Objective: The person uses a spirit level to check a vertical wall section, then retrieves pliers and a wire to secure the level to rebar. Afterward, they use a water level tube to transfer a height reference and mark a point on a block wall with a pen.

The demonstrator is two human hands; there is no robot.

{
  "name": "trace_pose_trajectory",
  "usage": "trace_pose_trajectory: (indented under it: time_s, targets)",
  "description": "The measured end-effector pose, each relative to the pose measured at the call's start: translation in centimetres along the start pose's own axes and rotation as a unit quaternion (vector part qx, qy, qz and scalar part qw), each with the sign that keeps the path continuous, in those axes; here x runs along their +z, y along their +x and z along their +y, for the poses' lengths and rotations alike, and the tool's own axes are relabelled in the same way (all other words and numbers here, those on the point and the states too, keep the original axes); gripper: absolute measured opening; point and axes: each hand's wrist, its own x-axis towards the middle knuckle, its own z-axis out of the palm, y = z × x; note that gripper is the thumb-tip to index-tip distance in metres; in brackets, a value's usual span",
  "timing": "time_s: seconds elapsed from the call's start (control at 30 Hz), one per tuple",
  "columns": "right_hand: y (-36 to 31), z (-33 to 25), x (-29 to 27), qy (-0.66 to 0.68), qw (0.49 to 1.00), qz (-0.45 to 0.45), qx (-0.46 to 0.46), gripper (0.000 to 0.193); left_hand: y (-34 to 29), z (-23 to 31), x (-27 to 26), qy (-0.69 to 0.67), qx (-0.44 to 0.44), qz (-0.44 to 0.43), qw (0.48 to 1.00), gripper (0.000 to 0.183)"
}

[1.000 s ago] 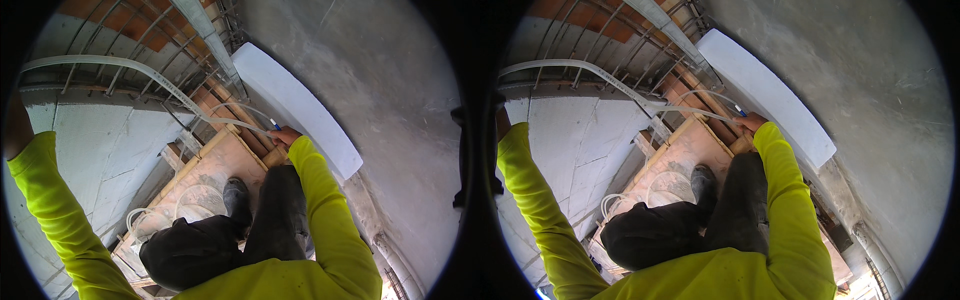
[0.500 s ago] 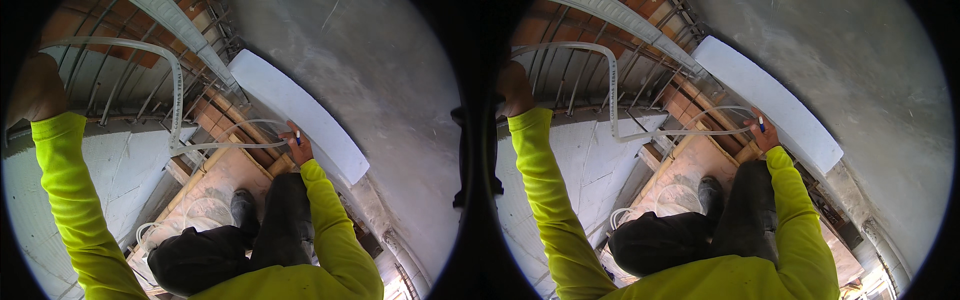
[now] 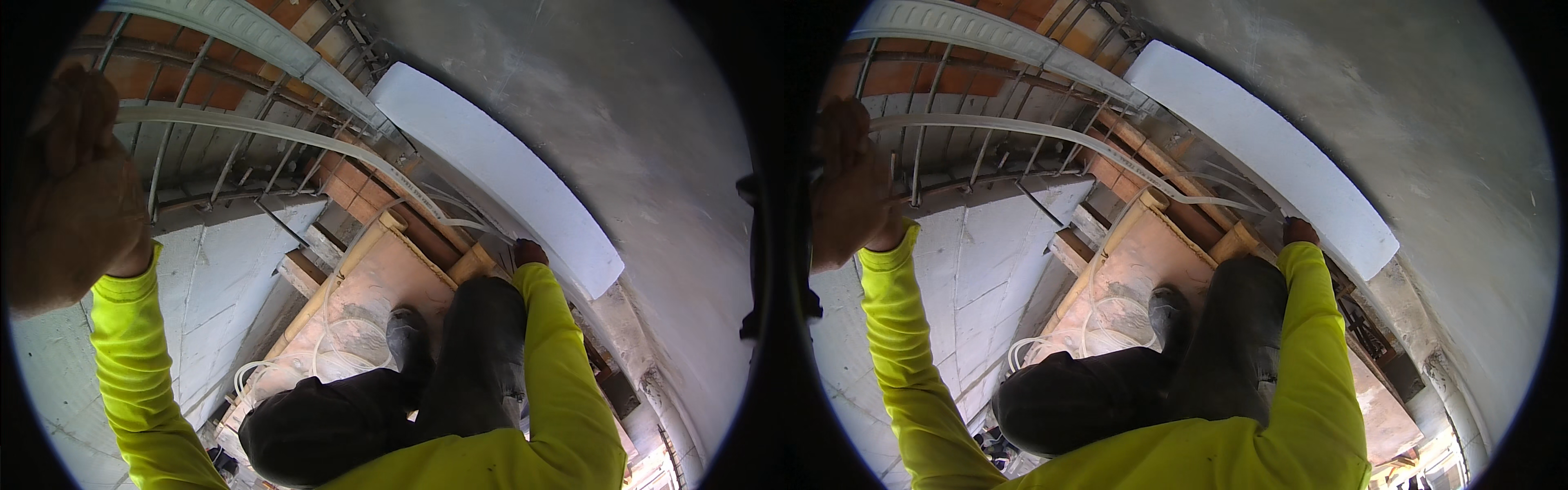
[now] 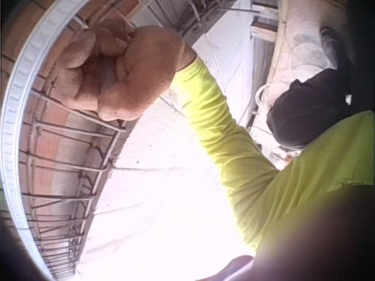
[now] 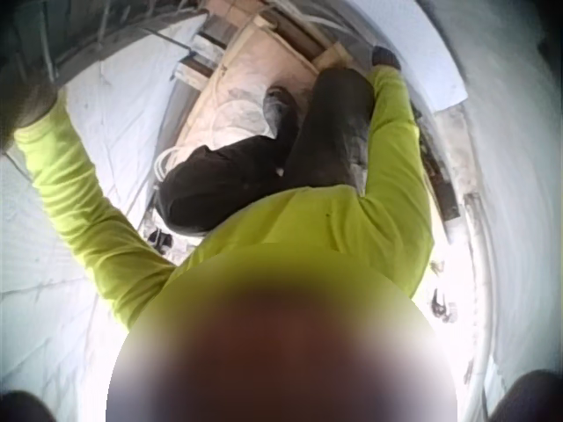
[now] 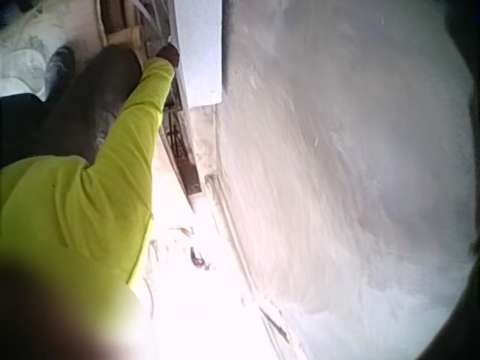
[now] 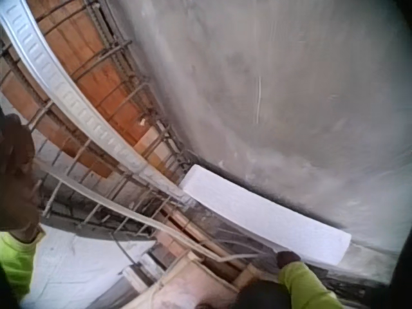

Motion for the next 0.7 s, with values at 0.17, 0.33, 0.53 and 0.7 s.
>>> trace_pose_trajectory:
  time_s: [0.17, 0.33, 0.53, 0.7]
  targets:
    - [0.9, 7.4, 4.6, 0.118, 0.991, 0.012, 0.067, 0.048, -4.0, -3.2, 3.4, 0.099, 0.104, -0.124, 0.982, 0.038]
    - [-0.3, 3.5, 1.5, 0.178, 0.984, 0.0, -0.015, 0.04, -1.8, -5.9, 3.3, 0.215, 0.119, -0.054, 0.968, 0.057]
    - [-14.5, -6.2, -11.4, 0.275, 0.905, 0.134, -0.295, 0.029, -1.2, -6.6, 2.4, 0.276, 0.072, -0.019, 0.958, 0.058]
    - [-18.7, -20.8, -14.7, 0.46, 0.742, 0.185, -0.45, 0.075, -1.0, -6.6, 3.0, 0.275, 0.025, -0.007, 0.961, 0.053]
